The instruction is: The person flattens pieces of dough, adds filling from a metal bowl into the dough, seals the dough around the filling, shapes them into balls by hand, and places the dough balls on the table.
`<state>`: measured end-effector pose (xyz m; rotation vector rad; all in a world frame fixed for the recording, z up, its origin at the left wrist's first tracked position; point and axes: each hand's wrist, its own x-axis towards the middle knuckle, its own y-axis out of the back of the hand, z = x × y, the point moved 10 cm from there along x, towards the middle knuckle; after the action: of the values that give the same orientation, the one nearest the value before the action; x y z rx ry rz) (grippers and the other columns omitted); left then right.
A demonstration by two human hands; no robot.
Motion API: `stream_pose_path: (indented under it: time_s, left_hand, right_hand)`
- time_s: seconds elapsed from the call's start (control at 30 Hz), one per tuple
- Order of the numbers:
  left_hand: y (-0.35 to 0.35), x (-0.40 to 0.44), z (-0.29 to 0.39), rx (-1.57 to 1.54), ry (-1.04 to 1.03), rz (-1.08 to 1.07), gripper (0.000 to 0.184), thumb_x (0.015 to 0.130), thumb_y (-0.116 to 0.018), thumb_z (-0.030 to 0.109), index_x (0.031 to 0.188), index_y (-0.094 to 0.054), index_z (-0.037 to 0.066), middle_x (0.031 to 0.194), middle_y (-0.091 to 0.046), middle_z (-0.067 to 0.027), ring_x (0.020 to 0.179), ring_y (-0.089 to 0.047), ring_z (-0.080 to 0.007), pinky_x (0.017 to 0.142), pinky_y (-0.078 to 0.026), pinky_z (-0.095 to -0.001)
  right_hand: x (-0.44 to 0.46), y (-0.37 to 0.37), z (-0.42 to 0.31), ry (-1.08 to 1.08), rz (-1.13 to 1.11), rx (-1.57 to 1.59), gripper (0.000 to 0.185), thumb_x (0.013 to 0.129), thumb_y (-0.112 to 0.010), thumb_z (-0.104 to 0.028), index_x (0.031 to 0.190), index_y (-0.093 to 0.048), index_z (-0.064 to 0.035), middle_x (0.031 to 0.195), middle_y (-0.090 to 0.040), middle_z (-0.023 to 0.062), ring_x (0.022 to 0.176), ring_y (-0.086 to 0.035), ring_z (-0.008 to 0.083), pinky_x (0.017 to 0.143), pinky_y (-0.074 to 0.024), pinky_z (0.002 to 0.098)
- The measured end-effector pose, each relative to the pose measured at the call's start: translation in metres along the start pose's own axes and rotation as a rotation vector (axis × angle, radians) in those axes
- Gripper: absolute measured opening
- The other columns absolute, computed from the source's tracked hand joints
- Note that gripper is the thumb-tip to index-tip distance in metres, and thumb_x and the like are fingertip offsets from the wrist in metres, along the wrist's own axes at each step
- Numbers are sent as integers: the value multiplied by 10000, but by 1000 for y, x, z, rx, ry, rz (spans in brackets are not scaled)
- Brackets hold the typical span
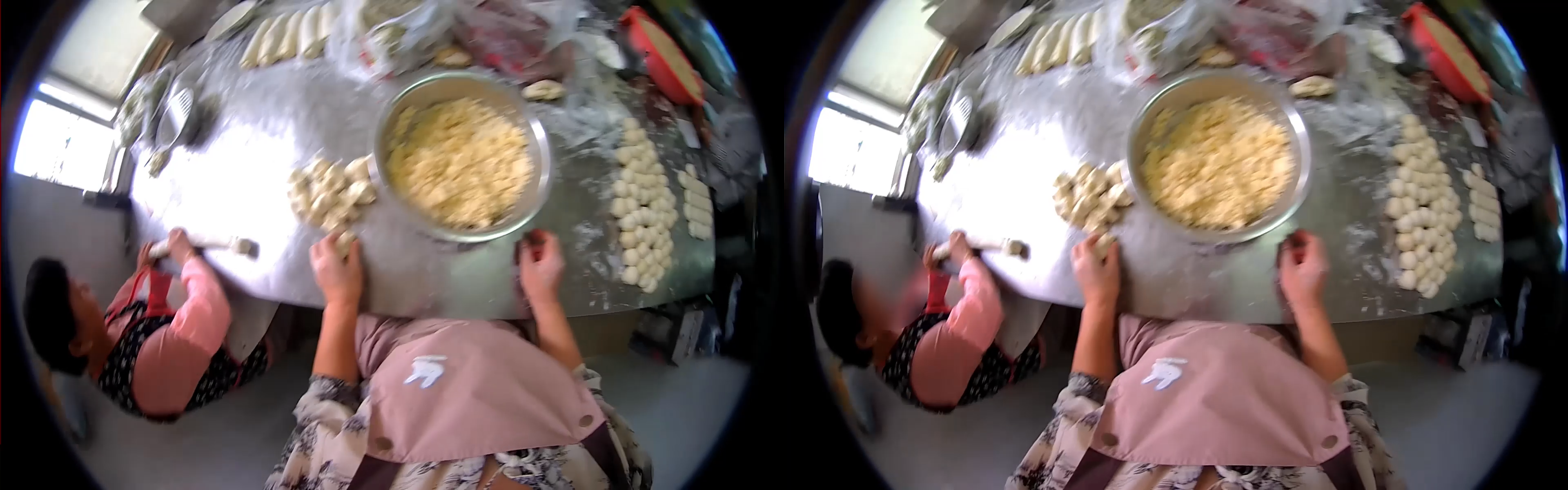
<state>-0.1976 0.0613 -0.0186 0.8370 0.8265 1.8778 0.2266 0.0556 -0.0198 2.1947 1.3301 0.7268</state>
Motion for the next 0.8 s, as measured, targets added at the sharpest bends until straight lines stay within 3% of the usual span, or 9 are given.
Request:
stream_pose_path:
  time_s: [0.13,0.2,0.3,0.4,0.6,0.63,0.73,0.8]
  left_hand:
    - [-11,-10,49,-195,-55,-110,259,819,-699,145,1011,-589,10,978,-598,-190,940,-560,-408,815,-462,-472]
    - [-30,-26,85,-225,-299,-154,243,801,-700,144,988,-595,29,974,-601,-176,929,-559,-396,800,-460,-467]
    - [-44,-39,126,-39,-478,-146,246,785,-694,144,986,-596,40,969,-599,-168,915,-555,-387,791,-456,-454]
    - [-52,-32,129,-32,-434,-200,234,784,-676,152,981,-596,53,958,-600,-158,912,-547,-385,793,-453,-435]
    - [-69,-28,128,-97,-456,-82,309,778,-629,65,1074,-572,-3,1043,-565,-192,972,-517,-410,857,-441,-486]
    - [-71,-28,126,-148,-372,-196,345,820,-573,23,1162,-563,-17,1193,-538,-252,1072,-517,-440,916,-434,-506]
    - [-83,-33,112,-121,-383,-275,354,845,-556,52,1190,-556,-25,1241,-524,-256,1164,-483,-441,995,-396,-501]
    - [-82,-37,113,15,-403,-251,412,855,-582,161,1221,-539,-24,1258,-520,-232,1200,-458,-438,1044,-347,-509]
  right_hand:
    - [-3,3,5,8,22,25,198,850,-692,-161,997,-631,-43,791,-632,97,655,-609,212,624,-512,334]
    - [-3,5,0,47,59,82,160,829,-693,-119,947,-619,-39,779,-622,108,605,-598,227,585,-500,338]
    - [-4,7,-4,88,67,110,169,793,-709,-74,929,-614,-38,801,-619,108,593,-601,228,569,-490,341]
    - [-2,7,-6,95,53,118,169,788,-705,-63,926,-611,-32,822,-616,111,598,-603,226,570,-490,343]
    - [-3,6,-9,149,67,121,162,785,-692,-47,919,-604,-23,839,-606,121,616,-606,245,581,-493,344]
    - [-3,8,-10,143,67,134,160,786,-690,-44,918,-603,-22,842,-605,123,620,-606,250,584,-493,346]
    - [-2,11,-17,154,56,110,154,790,-684,-43,919,-603,-22,851,-603,127,636,-610,263,590,-496,351]
    - [-3,10,-16,152,56,116,148,792,-682,-44,917,-604,-25,851,-603,128,642,-611,269,593,-497,355]
